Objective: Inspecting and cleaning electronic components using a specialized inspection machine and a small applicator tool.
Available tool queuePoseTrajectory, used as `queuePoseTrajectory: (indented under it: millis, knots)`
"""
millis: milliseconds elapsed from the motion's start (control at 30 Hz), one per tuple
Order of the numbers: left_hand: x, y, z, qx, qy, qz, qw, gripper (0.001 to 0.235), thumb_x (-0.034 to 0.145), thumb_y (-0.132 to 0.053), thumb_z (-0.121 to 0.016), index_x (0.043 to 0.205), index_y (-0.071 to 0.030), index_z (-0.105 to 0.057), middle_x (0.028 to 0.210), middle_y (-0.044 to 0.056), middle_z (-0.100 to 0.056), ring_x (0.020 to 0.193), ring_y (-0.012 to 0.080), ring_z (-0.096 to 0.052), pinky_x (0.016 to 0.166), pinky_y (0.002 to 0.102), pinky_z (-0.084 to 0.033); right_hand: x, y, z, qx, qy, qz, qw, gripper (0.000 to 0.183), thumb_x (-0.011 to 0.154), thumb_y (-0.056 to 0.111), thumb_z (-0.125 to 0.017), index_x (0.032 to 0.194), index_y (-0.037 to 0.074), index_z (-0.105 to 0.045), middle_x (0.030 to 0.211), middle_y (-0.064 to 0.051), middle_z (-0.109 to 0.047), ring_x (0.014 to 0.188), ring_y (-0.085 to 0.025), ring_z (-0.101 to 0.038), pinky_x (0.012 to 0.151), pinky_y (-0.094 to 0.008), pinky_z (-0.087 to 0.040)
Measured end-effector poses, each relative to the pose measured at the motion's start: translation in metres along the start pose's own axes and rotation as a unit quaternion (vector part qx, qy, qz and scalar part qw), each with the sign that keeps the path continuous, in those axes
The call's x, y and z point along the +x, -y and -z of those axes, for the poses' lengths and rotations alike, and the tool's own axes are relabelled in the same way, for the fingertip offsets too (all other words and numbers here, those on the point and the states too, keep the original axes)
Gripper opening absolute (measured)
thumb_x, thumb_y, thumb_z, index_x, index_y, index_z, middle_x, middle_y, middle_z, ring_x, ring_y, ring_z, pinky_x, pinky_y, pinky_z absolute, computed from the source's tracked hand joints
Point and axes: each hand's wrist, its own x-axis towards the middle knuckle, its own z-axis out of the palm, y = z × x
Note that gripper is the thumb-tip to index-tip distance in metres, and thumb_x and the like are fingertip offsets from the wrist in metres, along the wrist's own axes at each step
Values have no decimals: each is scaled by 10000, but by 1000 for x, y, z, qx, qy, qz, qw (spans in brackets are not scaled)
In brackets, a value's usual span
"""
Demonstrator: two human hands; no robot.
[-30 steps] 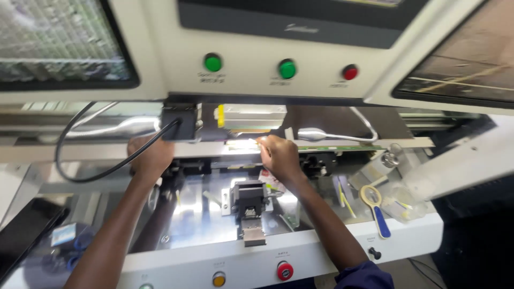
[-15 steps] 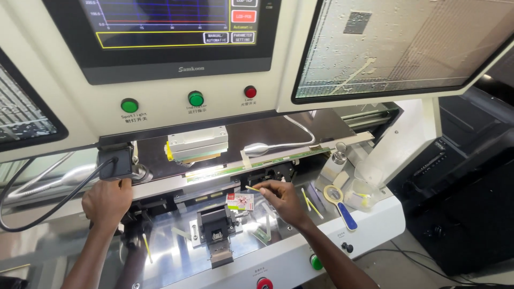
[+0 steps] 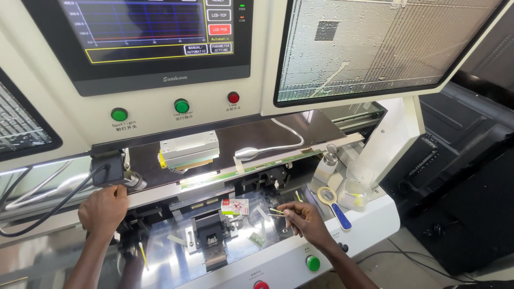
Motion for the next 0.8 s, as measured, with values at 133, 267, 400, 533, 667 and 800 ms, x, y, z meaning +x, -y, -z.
queuePoseTrajectory:
  millis: [133, 267, 400, 533, 667, 800]
  knots:
    - [14, 8, -12, -18, -48, -35, 998, 540, 1031, -352, -398, 584, -106, -571, 541, 41, -526, 521, 231, -522, 550, 347, -377, 16, 12, -13, 16, -3, -3, 1000, 284, 843, 104, -687, 1094, -26, -705, 805, -165, -777, 511, -151, -659, 350, -215, -457]
    - [17, 17, -15, -126, -160, -88, 975, 476, 907, -163, -454, 440, -177, -359, 395, -41, -256, 352, 110, -216, 462, 254, -235, 39, 26, -45, 20, 2, 59, 998, 208, 873, 39, -659, 1055, -62, -670, 877, -229, -754, 586, -233, -723, 362, -227, -516]
    - [4, 22, -8, -149, -169, -82, 971, 449, 856, -109, -450, 438, -197, -309, 401, -86, -172, 391, 53, -71, 413, 241, -145, 83, 29, -93, -161, -27, 176, 971, 84, 856, 95, -735, 926, 77, -778, 648, -117, -719, 523, -171, -662, 410, -255, -480]
    - [14, 27, -14, -156, -216, -107, 958, 439, 858, -98, -473, 430, -177, -418, 364, -65, -268, 333, 57, -179, 423, 220, -190, 134, 11, -135, -255, -56, 275, 925, 87, 829, 122, -752, 903, 151, -786, 504, -38, -563, 466, -162, -542, 457, -288, -454]
    - [23, 32, -26, -71, -304, -121, 942, 414, 857, -127, -539, 449, -196, -531, 375, -32, -438, 328, 198, -470, 457, 257, -399, 157, 15, -166, -302, -42, 310, 901, 126, 835, 63, -701, 929, 121, -762, 503, -31, -483, 497, -212, -522, 510, -325, -467]
    - [30, 37, -30, -84, -258, -119, 955, 386, 842, -134, -544, 461, -188, -506, 383, -35, -424, 315, 200, -449, 463, 277, -389, 165, 14, -177, -313, -50, 328, 890, 137, 833, 65, -696, 924, 144, -761, 524, -13, -505, 528, -213, -549, 524, -325, -487]
